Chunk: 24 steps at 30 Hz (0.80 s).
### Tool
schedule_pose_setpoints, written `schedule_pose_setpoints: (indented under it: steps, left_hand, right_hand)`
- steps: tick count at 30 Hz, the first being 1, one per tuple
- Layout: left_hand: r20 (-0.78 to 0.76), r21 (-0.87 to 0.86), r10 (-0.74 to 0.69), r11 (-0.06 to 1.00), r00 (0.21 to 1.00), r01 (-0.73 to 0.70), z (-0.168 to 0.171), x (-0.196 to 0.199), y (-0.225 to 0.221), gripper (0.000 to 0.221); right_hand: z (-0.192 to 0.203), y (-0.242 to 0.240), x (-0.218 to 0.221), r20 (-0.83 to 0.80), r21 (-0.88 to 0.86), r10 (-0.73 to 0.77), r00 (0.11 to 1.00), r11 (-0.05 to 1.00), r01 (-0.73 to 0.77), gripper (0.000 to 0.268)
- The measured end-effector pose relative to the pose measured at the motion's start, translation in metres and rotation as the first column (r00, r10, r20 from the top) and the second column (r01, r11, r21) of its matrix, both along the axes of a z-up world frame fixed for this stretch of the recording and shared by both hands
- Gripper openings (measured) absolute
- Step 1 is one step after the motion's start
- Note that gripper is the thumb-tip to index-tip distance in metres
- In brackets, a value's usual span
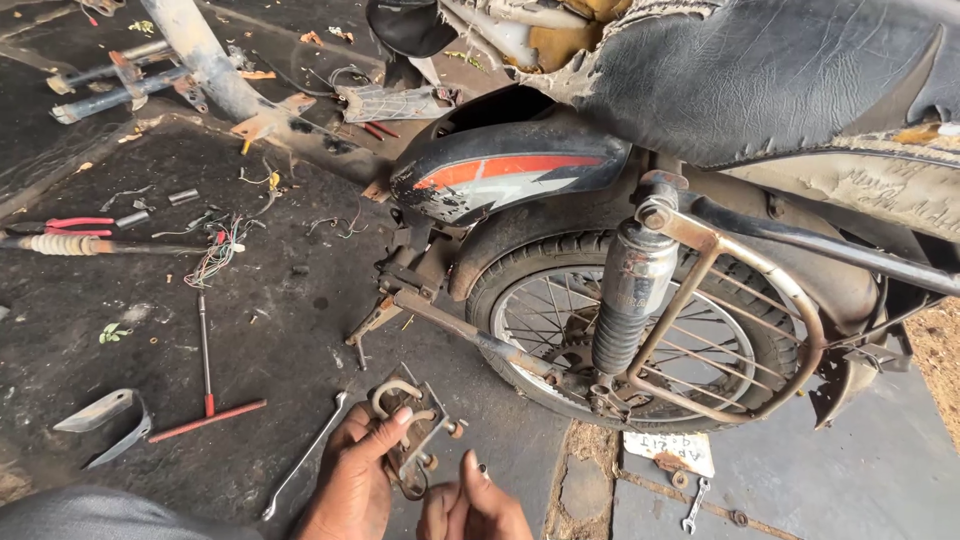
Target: Repair the footrest of a motorcycle.
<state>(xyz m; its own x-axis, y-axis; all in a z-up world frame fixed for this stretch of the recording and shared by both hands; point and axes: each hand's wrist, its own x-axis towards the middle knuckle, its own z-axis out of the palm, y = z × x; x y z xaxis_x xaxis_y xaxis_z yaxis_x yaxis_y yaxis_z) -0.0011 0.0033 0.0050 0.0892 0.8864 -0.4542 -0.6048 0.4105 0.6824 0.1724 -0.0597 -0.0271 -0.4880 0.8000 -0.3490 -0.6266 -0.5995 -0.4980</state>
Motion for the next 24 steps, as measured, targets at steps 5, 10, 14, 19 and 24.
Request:
schedule_pose_setpoints:
  steps: [5,10,14,19,24]
  left_hand:
    - [-0.004,0.097,0.012,0.995,1.0,-0.012,-0.019,-0.003,0.001,0.027]
    - [0.013,0.027,-0.054,0.998,0.998,0.054,-0.008,-0.001,0.0,0.032]
    - [-0.046,0.067,-0.088,0.994,0.995,0.091,-0.029,0.0,0.002,0.039]
    - [0.013,0.046,-0.112,0.993,0.994,0.111,-0.018,0.001,0.003,0.044]
    - [0.012,0.148,-0.115,0.983,0.993,0.112,-0.027,0.002,-0.001,0.045]
  right_hand:
    - [0.011,0.011,-0.005,0.085,-0.149,-0.027,0.996,0.988,0.04,0.044]
    - [-0.024,0.012,0.004,0.086,-0.146,-0.058,0.995,0.987,0.07,0.033]
    - [-0.039,0.013,0.002,0.023,-0.227,-0.142,0.99,0.963,0.144,0.028]
    - [0.003,0.014,-0.008,0.103,-0.271,-0.194,0.976,0.938,0.215,0.029]
    - [-0.032,0.012,0.001,0.094,-0.113,-0.143,0.985,0.982,0.153,0.026]
